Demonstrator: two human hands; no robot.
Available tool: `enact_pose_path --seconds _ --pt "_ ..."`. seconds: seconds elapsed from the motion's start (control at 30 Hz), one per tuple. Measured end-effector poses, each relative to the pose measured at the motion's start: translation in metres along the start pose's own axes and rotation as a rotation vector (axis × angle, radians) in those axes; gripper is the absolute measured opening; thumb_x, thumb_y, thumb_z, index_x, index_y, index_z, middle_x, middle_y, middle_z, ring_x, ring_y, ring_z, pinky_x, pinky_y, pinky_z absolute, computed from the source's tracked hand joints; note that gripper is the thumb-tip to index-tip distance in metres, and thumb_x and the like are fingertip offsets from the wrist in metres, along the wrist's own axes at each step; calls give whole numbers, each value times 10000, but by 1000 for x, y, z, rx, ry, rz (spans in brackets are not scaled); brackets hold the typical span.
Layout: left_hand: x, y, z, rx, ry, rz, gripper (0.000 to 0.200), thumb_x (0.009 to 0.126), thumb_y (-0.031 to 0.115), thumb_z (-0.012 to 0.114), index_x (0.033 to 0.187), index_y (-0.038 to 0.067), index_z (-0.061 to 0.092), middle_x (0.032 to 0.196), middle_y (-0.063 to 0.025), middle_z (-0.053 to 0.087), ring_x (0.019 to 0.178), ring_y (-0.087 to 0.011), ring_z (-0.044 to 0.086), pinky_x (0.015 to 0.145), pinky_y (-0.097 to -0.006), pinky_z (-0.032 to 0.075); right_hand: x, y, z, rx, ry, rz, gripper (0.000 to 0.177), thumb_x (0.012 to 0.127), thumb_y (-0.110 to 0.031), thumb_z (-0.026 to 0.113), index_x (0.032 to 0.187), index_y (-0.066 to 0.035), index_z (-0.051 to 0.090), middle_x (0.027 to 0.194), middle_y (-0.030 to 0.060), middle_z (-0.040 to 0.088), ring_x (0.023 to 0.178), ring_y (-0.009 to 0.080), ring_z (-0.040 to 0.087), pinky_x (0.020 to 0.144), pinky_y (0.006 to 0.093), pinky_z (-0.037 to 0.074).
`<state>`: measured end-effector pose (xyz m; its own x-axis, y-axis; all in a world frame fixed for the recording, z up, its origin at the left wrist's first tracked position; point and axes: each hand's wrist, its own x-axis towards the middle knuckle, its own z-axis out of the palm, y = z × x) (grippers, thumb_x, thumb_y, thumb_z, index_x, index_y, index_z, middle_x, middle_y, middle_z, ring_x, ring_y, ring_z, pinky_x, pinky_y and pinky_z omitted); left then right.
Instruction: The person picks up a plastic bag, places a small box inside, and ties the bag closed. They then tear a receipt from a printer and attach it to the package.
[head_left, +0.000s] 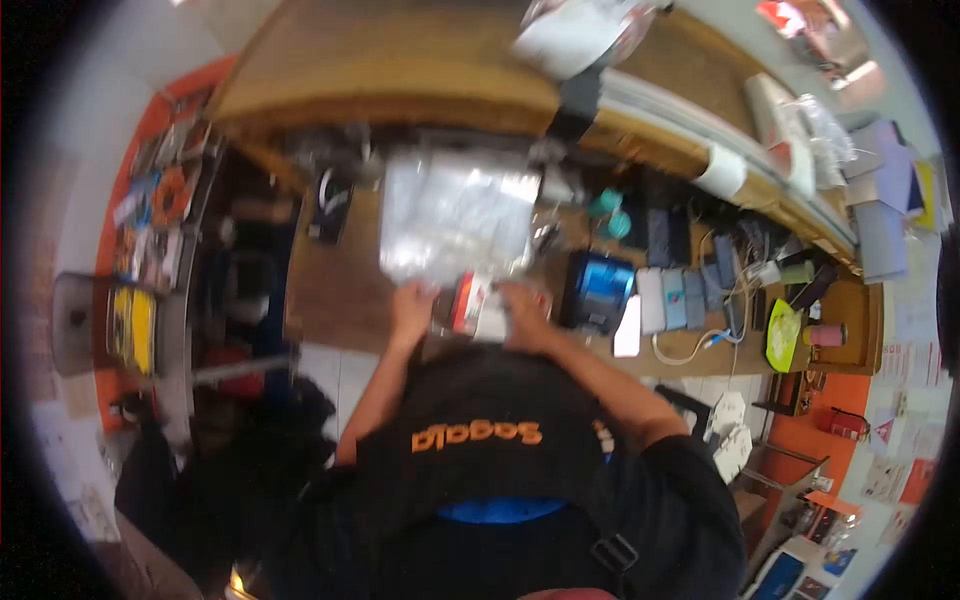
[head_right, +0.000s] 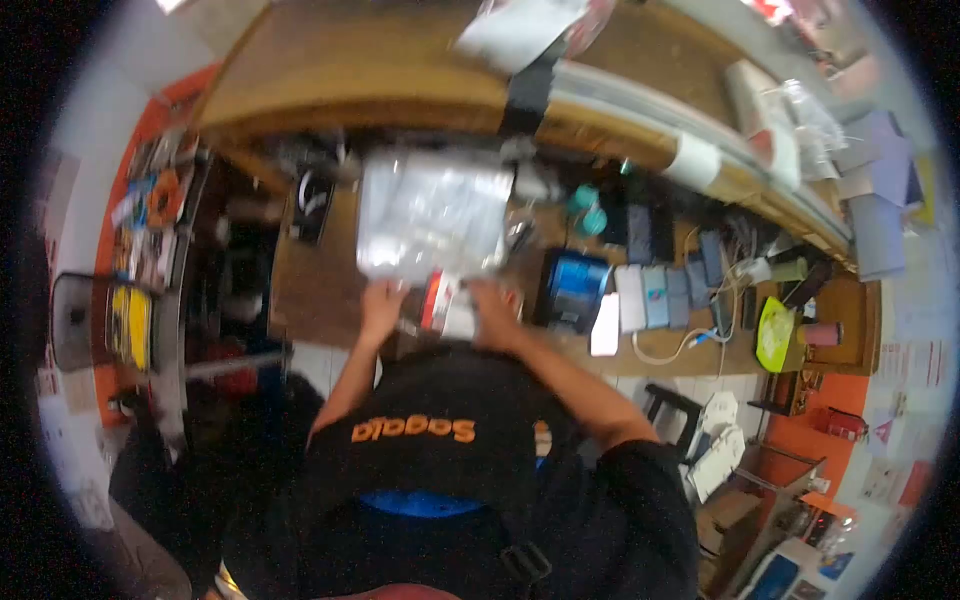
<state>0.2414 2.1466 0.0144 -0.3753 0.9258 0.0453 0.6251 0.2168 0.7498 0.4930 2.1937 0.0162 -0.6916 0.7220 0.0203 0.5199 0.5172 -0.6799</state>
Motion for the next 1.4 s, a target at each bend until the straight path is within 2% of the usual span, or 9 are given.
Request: enact_pose_path --seconds 0.23,0.3,0.57,0.63,0.77,0.87,1.1,1.3,1.4 --pt "1 2 8 -61 -173 -155 273 816 249 661 883 -7 598 759 -150 615 688 -269 625 622 -404 484 1 -26 -39 33 63 220 1000 433 -132 821 1312 -65 349 1262 171 427 1173 336 417 1006 424 326" --pt "-11 6 13 -880 -493 -760 252 848 211 630 986 8 573 826 -97 621 697 -205 627 623 -354 517 0 -23 -40 160 139 287 1026 440 -141 823 1329 -61 319 1263 180 420 1173 347 417 1007 416 326" --pt "-12 6 -5 -247 -407 -467 224 798 136 629 956 4 540 798 -107 608 673 -211 622 553 -317 489 -7 -9 -40 254 192 391 1102 470 -147 831 1381 -56 217 1275 183 381 1216 313 380 1048 391 301" --pt "-18 15 -4 281 43 389 193 771 118 617 892 0 523 740 -119 584 631 -201 600 525 -307 447 -6 -12 -39 279 187 372 1123 473 -151 836 1389 -64 193 1292 185 368 1234 315 364 1051 391 294" --pt "6 16 24 -150 -228 129 159 762 109 620 820 17 503 733 -43 540 718 -215 565 627 -333 437 -4 -20 -23 684 154 242 1110 479 -154 835 1387 -68 203 1306 182 362 1254 306 352 1054 388 286" --pt "30 22 23 -756 -276 -499 101 774 17 565 827 50 486 676 -26 480 598 -163 511 527 -328 412 -7 -14 -17 506 63 208 1084 468 -151 835 1374 -72 245 1299 170 382 1252 304 363 1052 394 284" --pt "2 0 18 -361 -66 -109 83 781 26 537 849 1 497 683 -88 538 479 -166 517 411 -279 414 -21 -27 -27 53 77 289 1007 433 -128 832 1318 -118 351 1286 154 430 1216 351 399 1008 456 317" --pt "-20 59 -3 -877 -207 -378 170 853 122 610 842 -3 494 604 -63 518 575 -134 545 477 -313 420 -27 -28 -16 -123 45 215 1013 426 -123 843 1317 -161 362 1329 87 406 1268 338 345 997 535 286" --pt "-26 83 -9 -548 -78 -73 119 872 87 543 795 6 500 617 -96 527 527 -126 470 499 -305 388 -27 -36 -14 -128 -11 197 1012 434 -129 839 1323 -174 359 1342 68 390 1270 333 334 987 575 268"
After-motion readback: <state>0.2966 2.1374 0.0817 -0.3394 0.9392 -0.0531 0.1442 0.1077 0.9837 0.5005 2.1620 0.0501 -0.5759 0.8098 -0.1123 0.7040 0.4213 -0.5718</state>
